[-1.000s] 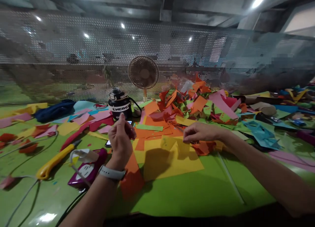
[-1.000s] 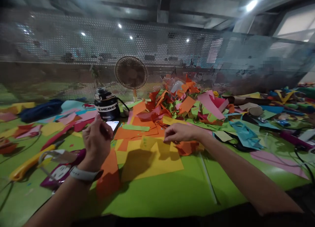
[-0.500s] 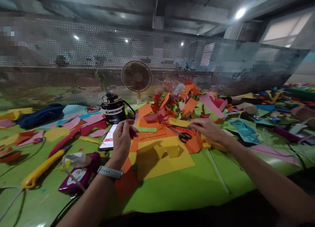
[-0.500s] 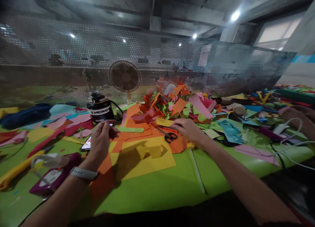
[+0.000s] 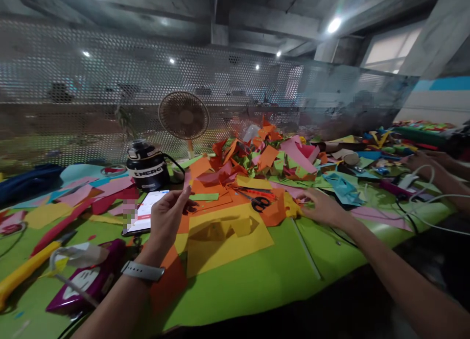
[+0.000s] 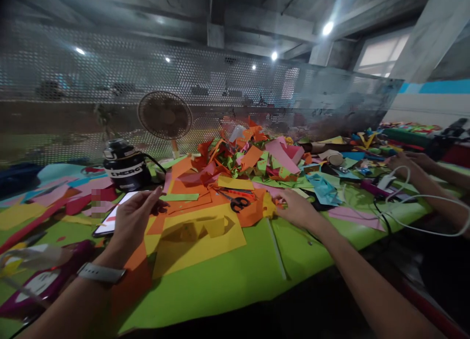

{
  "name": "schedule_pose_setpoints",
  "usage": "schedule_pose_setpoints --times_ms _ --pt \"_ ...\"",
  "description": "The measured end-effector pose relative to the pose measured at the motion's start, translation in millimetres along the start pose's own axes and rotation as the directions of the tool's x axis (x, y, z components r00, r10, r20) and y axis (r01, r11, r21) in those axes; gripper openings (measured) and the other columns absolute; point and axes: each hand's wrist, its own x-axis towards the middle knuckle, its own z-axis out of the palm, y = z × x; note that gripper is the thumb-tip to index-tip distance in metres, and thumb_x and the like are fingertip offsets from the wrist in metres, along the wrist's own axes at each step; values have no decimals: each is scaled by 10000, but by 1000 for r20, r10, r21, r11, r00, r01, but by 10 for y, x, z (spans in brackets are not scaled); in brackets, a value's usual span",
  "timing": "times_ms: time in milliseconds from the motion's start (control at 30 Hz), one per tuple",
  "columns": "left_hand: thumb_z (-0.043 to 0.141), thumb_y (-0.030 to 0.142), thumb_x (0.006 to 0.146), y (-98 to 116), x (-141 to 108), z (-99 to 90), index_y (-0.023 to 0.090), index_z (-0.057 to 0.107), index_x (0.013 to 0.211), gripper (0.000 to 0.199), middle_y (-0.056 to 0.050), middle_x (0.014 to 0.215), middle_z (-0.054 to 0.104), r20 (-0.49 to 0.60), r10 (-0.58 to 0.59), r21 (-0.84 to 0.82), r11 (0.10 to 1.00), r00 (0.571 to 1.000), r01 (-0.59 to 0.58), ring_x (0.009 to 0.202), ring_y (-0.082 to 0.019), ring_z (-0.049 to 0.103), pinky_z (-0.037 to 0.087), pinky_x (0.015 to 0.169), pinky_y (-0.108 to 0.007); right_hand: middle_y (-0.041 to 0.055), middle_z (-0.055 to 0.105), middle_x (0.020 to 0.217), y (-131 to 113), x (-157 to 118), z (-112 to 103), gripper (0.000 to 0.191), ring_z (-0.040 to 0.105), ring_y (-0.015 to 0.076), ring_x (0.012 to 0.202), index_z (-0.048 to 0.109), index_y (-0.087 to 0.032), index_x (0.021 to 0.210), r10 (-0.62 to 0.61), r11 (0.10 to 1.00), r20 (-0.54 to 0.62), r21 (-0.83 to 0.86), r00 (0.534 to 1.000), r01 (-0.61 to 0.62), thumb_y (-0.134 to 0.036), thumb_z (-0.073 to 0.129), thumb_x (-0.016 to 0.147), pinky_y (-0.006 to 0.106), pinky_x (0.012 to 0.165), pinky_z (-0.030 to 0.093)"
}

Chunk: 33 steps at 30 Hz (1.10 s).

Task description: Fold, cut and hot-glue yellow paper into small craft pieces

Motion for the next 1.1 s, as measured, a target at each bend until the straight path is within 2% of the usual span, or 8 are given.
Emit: schedule_pose_setpoints --times_ms 100,167,300,467,633,733,967,1100 --pt "650 522 732 28 -8 -13 172 610 653 361 4 473 590 33 -25 4 1000 999 25 406 -111 521 409 419 -208 140 626 1171 -35 -24 35 421 576 299 1059 628 -157 1087 -9 992 85 -127 996 20 -216 570 674 370 865 443" --pt "630 568 727 51 -6 -32 176 614 651 400 14 422 545 154 -86 72 995 984 75 362 -108 475 371 381 -206 150 629 1143 -85 -23 48 405 581 298 1032 633 -150 1064 1 986 143 -164 990 23 -190 569 666 352 834 443" --pt "725 557 644 72 -1 -77 184 703 913 460 -1 555 601 477 -158 370 929 864 -35 499 -149 558 430 455 -229 140 646 1004 -152 -10 83 280 598 262 928 649 -151 940 5 985 164 -169 986 23 -150 555 676 309 774 447" --pt "777 520 608 -1 -37 -102 266 669 1107 571 -101 1215 595 654 -10 424 833 756 -355 1104 -268 576 470 928 -383 138 610 1026 -32 -11 197 394 577 273 961 614 -132 1096 -28 991 -43 -133 999 22 -157 534 711 360 843 454" --pt "738 518 664 -68 -136 -17 252 670 1074 493 -99 1204 601 733 1 387 822 681 -418 1134 -278 565 431 990 -415 147 613 961 123 -9 269 303 581 307 920 637 -142 1032 8 995 -328 -95 945 -42 -251 535 768 421 812 477" --pt "719 493 698 -64 -204 65 237 684 1004 400 -90 1133 632 712 -4 389 835 702 -389 1064 -265 604 464 940 -392 139 607 951 137 -39 278 253 583 301 907 639 -166 986 -12 992 -321 -127 947 -30 -276 525 789 422 797 484" --pt "624 445 800 32 -259 163 232 674 947 263 -80 1056 655 504 174 278 895 846 -349 1012 -233 612 473 902 -365 124 605 1015 -79 -103 216 289 576 290 971 606 -198 1057 -106 992 -381 -106 919 70 -224 502 789 420 839 483" --pt "603 423 812 178 -246 263 219 700 887 238 -85 998 685 485 148 290 903 862 -318 977 -233 616 462 901 -371 111 608 1031 -276 -74 148 306 576 280 988 599 -217 1068 -184 983 -438 -94 880 159 -197 511 775 405 857 476"
